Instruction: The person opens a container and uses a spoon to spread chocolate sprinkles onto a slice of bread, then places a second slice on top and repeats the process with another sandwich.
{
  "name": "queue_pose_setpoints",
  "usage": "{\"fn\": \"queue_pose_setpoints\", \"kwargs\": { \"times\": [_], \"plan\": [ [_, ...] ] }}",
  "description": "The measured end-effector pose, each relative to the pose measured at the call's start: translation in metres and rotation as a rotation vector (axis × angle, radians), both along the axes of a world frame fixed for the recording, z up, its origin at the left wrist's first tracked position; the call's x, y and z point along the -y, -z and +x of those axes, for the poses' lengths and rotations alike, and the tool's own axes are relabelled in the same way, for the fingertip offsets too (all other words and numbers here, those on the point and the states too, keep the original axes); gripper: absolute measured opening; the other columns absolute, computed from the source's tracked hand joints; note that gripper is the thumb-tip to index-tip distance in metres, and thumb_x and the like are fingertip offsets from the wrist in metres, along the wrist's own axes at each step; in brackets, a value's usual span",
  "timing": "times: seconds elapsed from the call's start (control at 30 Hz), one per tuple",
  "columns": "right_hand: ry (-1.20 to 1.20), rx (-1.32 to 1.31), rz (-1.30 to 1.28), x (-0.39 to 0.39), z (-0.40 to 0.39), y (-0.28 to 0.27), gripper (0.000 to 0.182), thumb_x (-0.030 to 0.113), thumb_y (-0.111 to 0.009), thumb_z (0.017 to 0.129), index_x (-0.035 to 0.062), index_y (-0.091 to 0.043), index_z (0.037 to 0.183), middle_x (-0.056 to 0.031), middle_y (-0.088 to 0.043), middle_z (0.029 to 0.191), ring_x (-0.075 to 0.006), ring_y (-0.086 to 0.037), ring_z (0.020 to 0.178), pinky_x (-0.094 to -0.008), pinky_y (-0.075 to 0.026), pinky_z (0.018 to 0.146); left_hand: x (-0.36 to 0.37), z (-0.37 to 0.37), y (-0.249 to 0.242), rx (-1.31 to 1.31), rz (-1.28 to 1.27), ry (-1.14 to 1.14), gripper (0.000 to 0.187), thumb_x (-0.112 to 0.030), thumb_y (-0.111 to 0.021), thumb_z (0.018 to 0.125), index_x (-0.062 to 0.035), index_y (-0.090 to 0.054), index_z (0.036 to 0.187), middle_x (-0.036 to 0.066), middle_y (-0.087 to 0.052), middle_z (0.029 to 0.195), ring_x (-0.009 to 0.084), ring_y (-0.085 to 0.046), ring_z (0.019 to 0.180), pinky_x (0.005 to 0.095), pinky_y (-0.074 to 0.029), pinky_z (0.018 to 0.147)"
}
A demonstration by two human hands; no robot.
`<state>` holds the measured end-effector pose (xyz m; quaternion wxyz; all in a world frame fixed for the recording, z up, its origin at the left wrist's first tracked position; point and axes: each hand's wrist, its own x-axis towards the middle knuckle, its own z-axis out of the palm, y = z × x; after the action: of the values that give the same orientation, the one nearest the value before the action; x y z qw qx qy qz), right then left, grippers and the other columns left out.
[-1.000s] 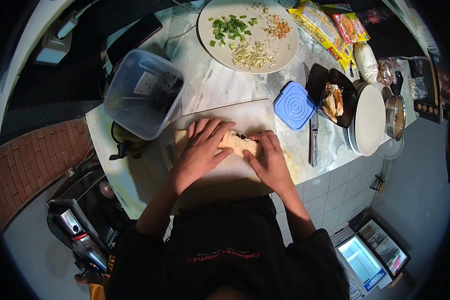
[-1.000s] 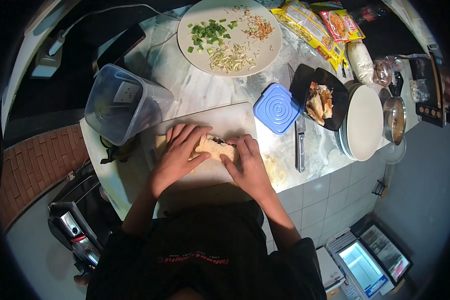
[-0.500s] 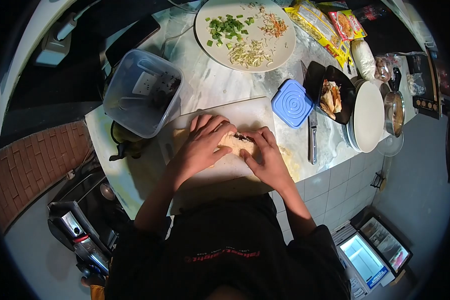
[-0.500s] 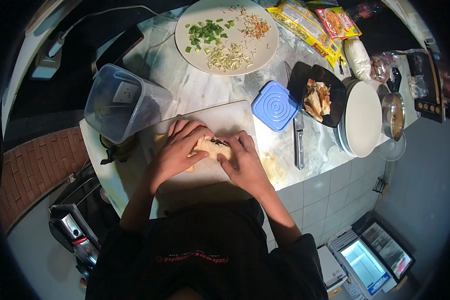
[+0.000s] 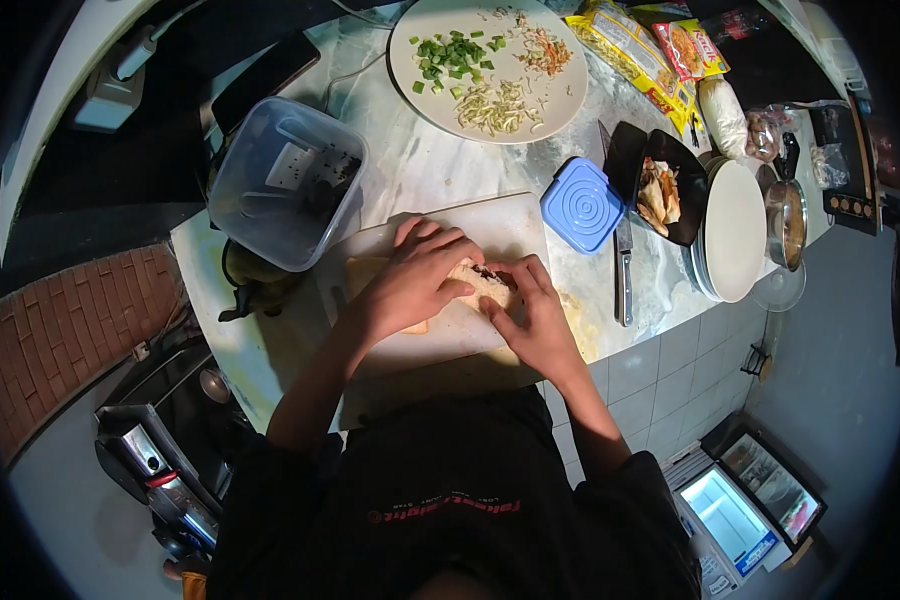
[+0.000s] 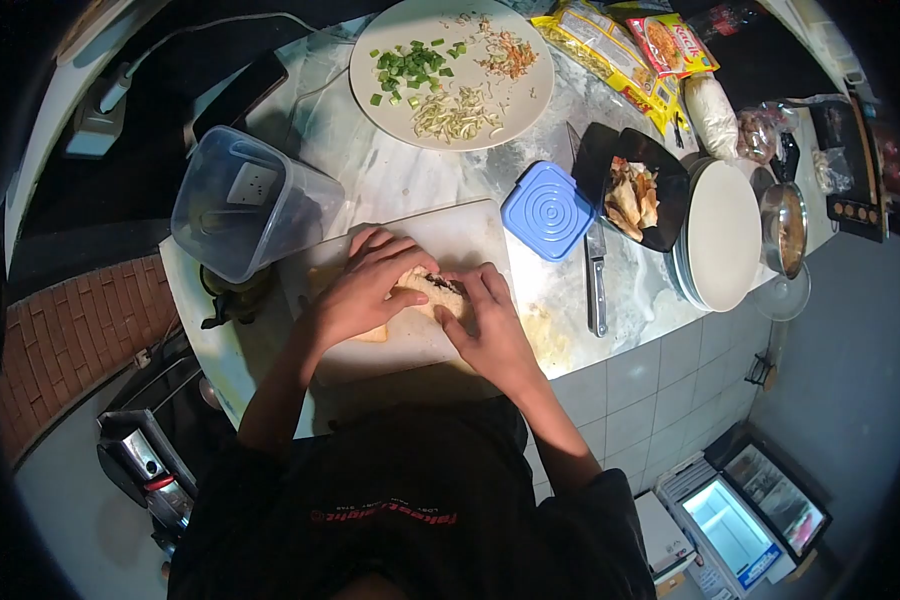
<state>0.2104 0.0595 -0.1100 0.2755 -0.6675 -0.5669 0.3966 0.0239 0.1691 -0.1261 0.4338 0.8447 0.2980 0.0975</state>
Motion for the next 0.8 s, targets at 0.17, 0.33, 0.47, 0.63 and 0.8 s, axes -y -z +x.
{"fn": "queue_pose_setpoints", "kwargs": {
  "times": [0.17,0.33,0.47,0.63,0.8],
  "plan": [
    [0.038,-0.089,-0.071,-0.002,0.001,-0.008,0.037,0.009,-0.071,0.091,0.0006,-0.062,0.125,-0.0168,-0.055,0.105,-0.0364,-0.06,0.101,-0.0421,-0.049,0.095,-0.003,0.001,0.0,0.003,-0.015,0.031,0.03,-0.017,-0.076,0.082,-0.0132,-0.065,0.109,0.003,-0.06,0.107,0.0247,-0.05,0.111,0.0411,-0.028,0.11],
    [0.014,-0.097,-0.023,-0.004,0.013,-0.004,0.034,0.001,-0.066,0.089,0.0005,-0.064,0.123,-0.0166,-0.055,0.106,-0.0358,-0.059,0.099,-0.0427,-0.049,0.094,-0.005,-0.004,-0.005,0.002,-0.015,0.05,0.03,-0.017,-0.077,0.082,-0.0122,-0.063,0.108,0.002,-0.06,0.105,0.0242,-0.05,0.109,0.041,-0.028,0.11],
    [-0.123,0.233,0.135,-0.004,0.027,0.0,0.047,-0.008,-0.064,0.076,0.0058,-0.068,0.121,-0.0137,-0.055,0.109,-0.0338,-0.055,0.102,-0.0424,-0.05,0.092,-0.003,-0.004,-0.008,-0.012,-0.031,0.054,0.03,-0.015,-0.076,0.081,-0.0128,-0.061,0.106,0.002,-0.059,0.105,0.0227,-0.05,0.112,0.042,-0.026,0.11],
    [-0.309,0.377,0.193,-0.007,0.035,0.002,0.049,-0.011,-0.063,0.07,0.009,-0.072,0.114,-0.0114,-0.056,0.113,-0.0326,-0.055,0.105,-0.0417,-0.05,0.092,-0.004,-0.005,-0.006,0.013,-0.026,0.05,0.03,-0.014,-0.076,0.081,-0.0129,-0.061,0.106,0.002,-0.06,0.104,0.0225,-0.052,0.111,0.0419,-0.028,0.111],
    [-0.236,0.256,0.075,0.003,0.052,0.009,0.051,-0.011,-0.063,0.068,0.0082,-0.071,0.114,-0.0114,-0.057,0.118,-0.0342,-0.055,0.111,-0.0434,-0.048,0.098,-0.003,-0.006,-0.006,0.015,-0.036,0.045,0.031,-0.015,-0.076,0.082,-0.0127,-0.061,0.108,0.003,-0.062,0.107,0.0237,-0.054,0.113,0.0417,-0.028,0.111]
  ]
}}
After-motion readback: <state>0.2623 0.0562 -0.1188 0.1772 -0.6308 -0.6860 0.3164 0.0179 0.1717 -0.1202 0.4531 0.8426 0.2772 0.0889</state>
